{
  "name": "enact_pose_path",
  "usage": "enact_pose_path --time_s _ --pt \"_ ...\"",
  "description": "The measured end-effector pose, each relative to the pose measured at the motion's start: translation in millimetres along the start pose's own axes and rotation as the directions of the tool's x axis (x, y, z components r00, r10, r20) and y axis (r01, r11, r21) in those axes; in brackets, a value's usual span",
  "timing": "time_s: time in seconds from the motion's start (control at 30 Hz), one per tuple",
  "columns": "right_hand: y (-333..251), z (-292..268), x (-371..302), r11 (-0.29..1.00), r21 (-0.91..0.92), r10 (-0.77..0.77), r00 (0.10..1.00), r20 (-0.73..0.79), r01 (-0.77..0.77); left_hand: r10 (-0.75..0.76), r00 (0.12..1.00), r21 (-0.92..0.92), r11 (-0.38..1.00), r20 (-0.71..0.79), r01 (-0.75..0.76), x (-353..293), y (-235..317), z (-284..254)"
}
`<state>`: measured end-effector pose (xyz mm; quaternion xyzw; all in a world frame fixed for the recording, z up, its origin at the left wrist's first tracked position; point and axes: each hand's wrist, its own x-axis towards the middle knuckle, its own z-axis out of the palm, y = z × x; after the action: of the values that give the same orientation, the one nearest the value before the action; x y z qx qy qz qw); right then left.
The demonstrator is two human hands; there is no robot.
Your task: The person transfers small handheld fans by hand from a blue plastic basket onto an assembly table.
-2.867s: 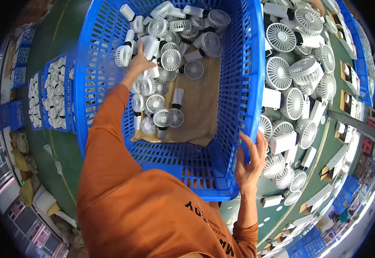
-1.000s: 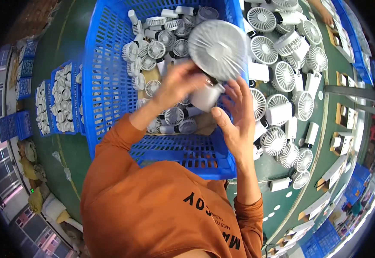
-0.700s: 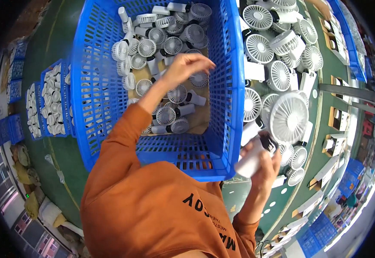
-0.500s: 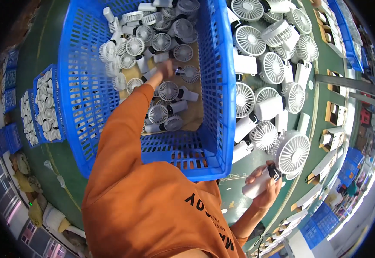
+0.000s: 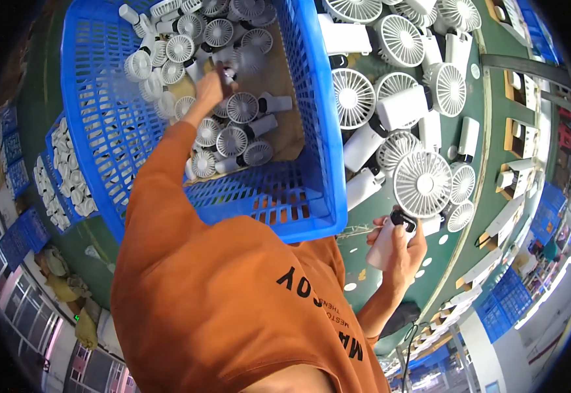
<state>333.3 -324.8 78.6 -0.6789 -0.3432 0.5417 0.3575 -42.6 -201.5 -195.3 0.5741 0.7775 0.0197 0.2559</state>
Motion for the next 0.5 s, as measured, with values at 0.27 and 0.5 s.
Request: enact_pose_path --time_s 0.27,0.5 --pt "-9 6 33 0.967 0.252 -0.012 0.988 0.153 -0.028 -0.108 0.993 -0.997 0.039 0.057 0.061 -36 -31 -62" --pt "-6 11 33 0.923 0.379 -0.131 0.977 0.166 0.060 0.136 0.980 -0.984 -0.125 -0.142 -0.125 -76 79 -158"
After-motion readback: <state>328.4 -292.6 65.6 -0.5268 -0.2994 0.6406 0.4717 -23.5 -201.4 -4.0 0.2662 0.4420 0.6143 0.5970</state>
